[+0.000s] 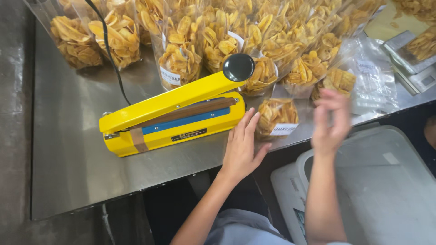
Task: The person repeatedly picks up clear plastic bags filled with caramelized banana chips, places them under a yellow heat sealer, and seals the top edge. Sealed bags are then set aside on the stainless steel table.
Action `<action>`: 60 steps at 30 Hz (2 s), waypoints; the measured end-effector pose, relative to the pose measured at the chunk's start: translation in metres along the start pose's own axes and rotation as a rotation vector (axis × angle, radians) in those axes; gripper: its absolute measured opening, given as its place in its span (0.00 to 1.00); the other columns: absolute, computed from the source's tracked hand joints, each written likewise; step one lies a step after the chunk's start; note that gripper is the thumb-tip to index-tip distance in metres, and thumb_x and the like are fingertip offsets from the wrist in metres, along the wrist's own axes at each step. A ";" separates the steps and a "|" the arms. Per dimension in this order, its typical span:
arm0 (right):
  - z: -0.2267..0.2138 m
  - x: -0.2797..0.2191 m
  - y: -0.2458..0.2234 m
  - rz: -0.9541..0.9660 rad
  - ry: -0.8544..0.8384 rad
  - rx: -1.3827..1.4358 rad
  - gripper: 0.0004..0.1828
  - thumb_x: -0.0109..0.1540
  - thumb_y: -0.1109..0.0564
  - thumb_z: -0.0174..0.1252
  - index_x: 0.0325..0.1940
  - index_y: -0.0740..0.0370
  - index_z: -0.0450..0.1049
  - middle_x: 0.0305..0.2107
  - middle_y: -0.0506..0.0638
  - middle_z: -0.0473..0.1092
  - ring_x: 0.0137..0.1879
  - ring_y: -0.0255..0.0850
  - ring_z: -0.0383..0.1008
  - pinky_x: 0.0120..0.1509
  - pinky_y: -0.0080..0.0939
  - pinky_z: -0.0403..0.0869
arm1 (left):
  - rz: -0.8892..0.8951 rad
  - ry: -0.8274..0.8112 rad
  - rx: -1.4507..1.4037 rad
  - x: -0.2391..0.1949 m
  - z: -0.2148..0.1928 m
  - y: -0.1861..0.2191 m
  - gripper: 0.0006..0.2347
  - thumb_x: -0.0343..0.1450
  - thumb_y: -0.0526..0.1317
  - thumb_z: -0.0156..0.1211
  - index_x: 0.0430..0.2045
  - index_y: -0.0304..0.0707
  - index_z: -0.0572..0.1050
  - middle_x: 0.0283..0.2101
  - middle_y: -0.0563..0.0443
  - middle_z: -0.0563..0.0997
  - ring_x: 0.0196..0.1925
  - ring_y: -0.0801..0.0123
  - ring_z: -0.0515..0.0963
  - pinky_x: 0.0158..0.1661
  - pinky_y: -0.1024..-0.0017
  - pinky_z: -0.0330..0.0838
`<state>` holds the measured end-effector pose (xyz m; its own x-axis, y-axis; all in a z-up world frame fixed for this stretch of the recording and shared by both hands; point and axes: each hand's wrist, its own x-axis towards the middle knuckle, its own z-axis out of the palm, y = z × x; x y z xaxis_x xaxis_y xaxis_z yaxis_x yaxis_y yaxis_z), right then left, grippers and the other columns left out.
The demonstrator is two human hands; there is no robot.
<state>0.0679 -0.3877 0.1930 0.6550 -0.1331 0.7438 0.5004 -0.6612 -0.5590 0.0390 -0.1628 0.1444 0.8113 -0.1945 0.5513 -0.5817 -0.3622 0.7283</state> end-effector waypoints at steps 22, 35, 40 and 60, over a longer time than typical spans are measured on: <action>-0.037 0.082 -0.179 -0.408 -0.109 -0.048 0.06 0.66 0.60 0.63 0.38 0.65 0.74 0.27 0.52 0.73 0.33 0.42 0.77 0.40 0.37 0.73 | 0.171 0.404 -0.062 0.008 -0.030 0.064 0.47 0.62 0.53 0.76 0.69 0.32 0.49 0.72 0.31 0.56 0.75 0.37 0.59 0.73 0.49 0.55; 0.152 -0.075 -0.115 0.446 -0.406 1.075 0.31 0.74 0.41 0.46 0.69 0.69 0.62 0.61 0.58 0.69 0.69 0.47 0.69 0.74 0.44 0.66 | -0.106 0.288 -0.590 -0.061 -0.121 -0.031 0.46 0.62 0.58 0.76 0.68 0.32 0.54 0.69 0.42 0.66 0.74 0.61 0.65 0.74 0.65 0.56; 0.161 -0.092 -0.112 0.418 -0.345 1.171 0.18 0.74 0.51 0.55 0.60 0.68 0.68 0.54 0.58 0.71 0.64 0.45 0.72 0.72 0.44 0.69 | -0.282 0.587 -0.885 -0.053 -0.111 -0.038 0.18 0.78 0.48 0.49 0.50 0.28 0.73 0.56 0.38 0.77 0.64 0.57 0.75 0.69 0.62 0.65; 0.127 -0.050 -0.116 -0.162 -0.350 0.777 0.11 0.61 0.54 0.61 0.39 0.66 0.74 0.49 0.59 0.70 0.60 0.50 0.72 0.68 0.48 0.71 | 0.074 0.306 0.237 -0.040 -0.161 0.012 0.14 0.61 0.42 0.71 0.38 0.41 0.82 0.51 0.47 0.81 0.59 0.57 0.77 0.68 0.50 0.53</action>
<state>0.0488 -0.2106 0.1744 0.6148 0.2380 0.7519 0.7641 0.0563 -0.6426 -0.0102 -0.0124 0.1965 0.6924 0.0395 0.7205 -0.5792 -0.5650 0.5876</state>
